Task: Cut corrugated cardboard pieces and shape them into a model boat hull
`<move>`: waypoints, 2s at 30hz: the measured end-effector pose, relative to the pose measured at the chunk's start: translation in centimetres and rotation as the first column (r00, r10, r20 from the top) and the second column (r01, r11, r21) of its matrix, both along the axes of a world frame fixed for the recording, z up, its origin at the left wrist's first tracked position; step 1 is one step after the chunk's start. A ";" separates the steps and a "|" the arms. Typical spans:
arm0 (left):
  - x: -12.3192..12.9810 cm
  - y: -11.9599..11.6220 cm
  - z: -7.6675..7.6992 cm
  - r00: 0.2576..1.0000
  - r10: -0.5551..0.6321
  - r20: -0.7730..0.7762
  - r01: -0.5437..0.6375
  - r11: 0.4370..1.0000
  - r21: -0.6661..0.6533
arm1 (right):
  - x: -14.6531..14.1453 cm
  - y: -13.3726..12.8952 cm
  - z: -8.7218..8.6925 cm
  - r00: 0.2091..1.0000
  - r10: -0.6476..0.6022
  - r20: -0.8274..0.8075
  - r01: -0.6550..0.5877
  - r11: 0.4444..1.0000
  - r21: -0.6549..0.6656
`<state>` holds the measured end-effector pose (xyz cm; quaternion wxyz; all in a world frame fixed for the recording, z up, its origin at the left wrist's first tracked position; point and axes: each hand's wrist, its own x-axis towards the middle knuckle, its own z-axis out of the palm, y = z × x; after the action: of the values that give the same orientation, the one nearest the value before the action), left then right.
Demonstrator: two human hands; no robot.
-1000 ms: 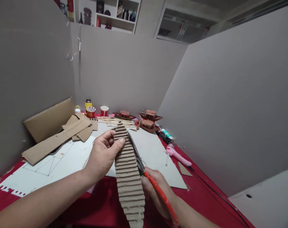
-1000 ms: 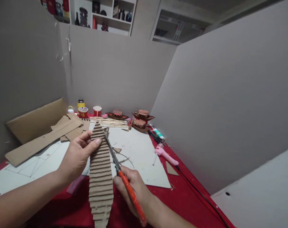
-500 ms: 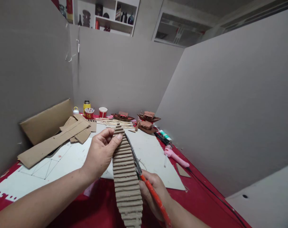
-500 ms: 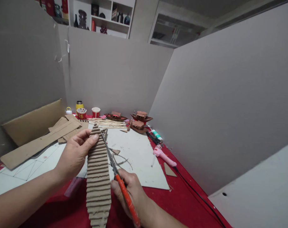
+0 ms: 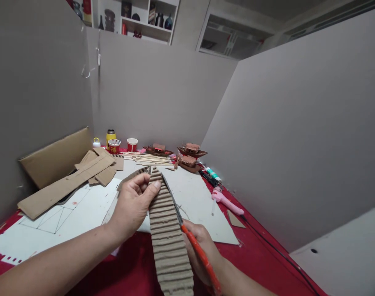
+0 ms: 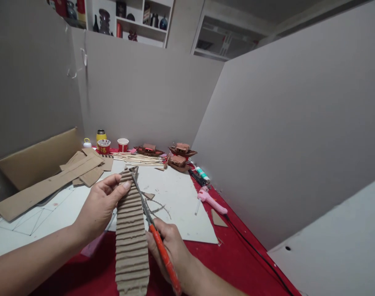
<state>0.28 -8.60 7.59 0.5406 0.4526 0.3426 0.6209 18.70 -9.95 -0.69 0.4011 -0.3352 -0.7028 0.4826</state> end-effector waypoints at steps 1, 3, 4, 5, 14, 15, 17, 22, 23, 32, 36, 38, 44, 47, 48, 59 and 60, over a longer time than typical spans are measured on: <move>0.1 0.0 0.0 1.000 -0.005 0.016 0.005 1.000 -0.007 | 0.0 0.0 -0.1 0.999 0.009 -0.032 -0.010 0.999 -0.045; 0.3 0.0 0.0 0.999 -0.013 0.037 0.014 1.000 -0.012 | -0.1 -0.1 -0.3 0.996 0.014 -0.084 -0.024 0.993 -0.116; 0.4 0.0 -0.1 0.999 -0.021 0.036 0.021 1.000 -0.012 | -0.1 -0.1 -0.4 0.995 0.012 -0.095 -0.024 0.992 -0.124; 0.4 0.0 -0.1 0.999 -0.033 0.033 0.033 0.999 -0.013 | -0.2 -0.2 -0.5 0.995 0.011 -0.100 -0.024 0.991 -0.129; -1.2 0.4 0.0 0.993 -0.057 0.099 0.055 0.998 0.021 | 0.8 0.5 1.9 0.952 -0.223 0.209 0.216 0.975 0.056; -1.6 0.6 0.1 0.994 -0.042 0.103 0.039 0.999 0.035 | 1.1 0.8 2.2 0.926 -0.233 0.298 0.220 0.972 0.076; -2.4 0.8 0.3 0.994 0.000 0.110 -0.006 0.999 0.053 | 1.9 1.4 2.8 0.836 -0.244 0.492 0.211 0.970 0.122; -4.6 1.7 0.7 0.984 0.163 0.075 -0.164 0.986 0.016 | 3.5 3.3 4.1 0.521 -0.392 0.758 0.204 0.920 0.336; -5.1 1.9 0.7 0.981 0.186 0.063 -0.186 0.983 -0.003 | 3.6 4.0 4.3 0.459 -0.424 0.780 0.207 0.905 0.371; -9.7 5.8 0.4 0.955 0.278 -0.102 -0.288 0.952 -0.107 | 4.9 11.4 4.0 0.120 -0.482 0.868 0.190 0.869 0.456; -11.6 7.8 0.2 0.956 0.233 -0.178 -0.258 0.958 -0.129 | 5.7 12.6 3.6 0.121 -0.442 0.889 0.189 0.889 0.417; -11.9 8.9 0.1 0.961 0.171 -0.218 -0.205 0.969 -0.140 | 5.6 12.6 4.2 0.132 -0.458 0.879 0.179 0.883 0.434; -8.4 11.6 0.9 0.916 -0.069 -0.395 0.030 0.994 -0.103 | -0.2 12.0 8.6 0.863 -0.207 0.461 0.141 0.974 0.175; -6.0 12.5 1.9 0.841 -0.214 -0.497 0.234 0.972 -0.022 | -4.2 12.9 9.8 0.992 -0.002 0.129 0.016 0.995 -0.103; -5.6 12.8 2.1 0.824 -0.242 -0.513 0.281 0.960 -0.001 | -5.1 13.5 9.9 0.997 0.048 0.059 -0.039 0.988 -0.148; -12.2 17.3 -3.9 0.694 -0.124 -0.710 -0.003 0.985 -0.175 | -4.6 23.4 6.4 0.969 -0.247 -0.009 0.231 0.920 -0.317; -12.4 17.4 -4.8 0.688 -0.156 -0.709 0.014 0.979 -0.202 | -5.0 23.5 5.9 0.974 -0.225 0.020 0.219 0.918 -0.330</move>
<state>-12.15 8.84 2.82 0.4296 0.6243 0.5604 0.3341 13.72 13.57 5.20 0.3979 -0.4708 -0.5655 0.5480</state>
